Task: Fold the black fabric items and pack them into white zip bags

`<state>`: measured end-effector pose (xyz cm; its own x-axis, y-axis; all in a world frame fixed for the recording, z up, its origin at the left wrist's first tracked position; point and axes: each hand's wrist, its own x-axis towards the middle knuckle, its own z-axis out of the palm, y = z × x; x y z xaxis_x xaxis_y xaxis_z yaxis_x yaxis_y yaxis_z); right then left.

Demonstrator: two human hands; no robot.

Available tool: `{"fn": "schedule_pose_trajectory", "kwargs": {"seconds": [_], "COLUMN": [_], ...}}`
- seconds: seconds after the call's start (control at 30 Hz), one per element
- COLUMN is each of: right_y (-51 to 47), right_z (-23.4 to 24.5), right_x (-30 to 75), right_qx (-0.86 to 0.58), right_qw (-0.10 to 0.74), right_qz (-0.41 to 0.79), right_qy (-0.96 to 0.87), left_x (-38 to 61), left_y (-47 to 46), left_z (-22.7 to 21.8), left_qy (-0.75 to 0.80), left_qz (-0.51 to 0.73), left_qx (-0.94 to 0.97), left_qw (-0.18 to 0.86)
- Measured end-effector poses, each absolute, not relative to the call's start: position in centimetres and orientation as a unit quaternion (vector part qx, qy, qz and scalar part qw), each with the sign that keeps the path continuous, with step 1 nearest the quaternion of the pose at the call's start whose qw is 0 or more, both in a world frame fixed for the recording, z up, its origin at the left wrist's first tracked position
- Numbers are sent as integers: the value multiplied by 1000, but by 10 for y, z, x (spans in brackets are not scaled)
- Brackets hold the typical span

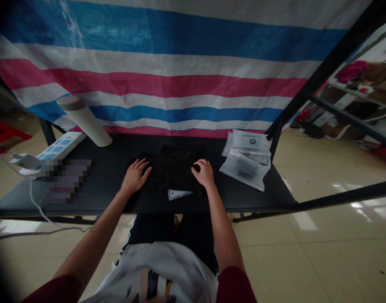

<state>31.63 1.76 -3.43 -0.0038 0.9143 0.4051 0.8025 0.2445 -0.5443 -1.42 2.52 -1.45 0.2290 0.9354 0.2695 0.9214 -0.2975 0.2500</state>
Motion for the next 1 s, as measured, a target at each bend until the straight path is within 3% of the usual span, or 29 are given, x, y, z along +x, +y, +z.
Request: {"fn": "schedule_pose_trajectory", "kwargs": {"seconds": [1.0], "right_y": [19], "right_z": [-36], "right_x": [318], "right_qx": [-609], "right_qw": [400], "right_qz": [110], "right_qy": [-676], "left_x": [-15], "left_y": [24], "left_z": [-11], "left_qy": [610], "left_qz": [215], "left_qx": [761], "left_qw": [40]}}
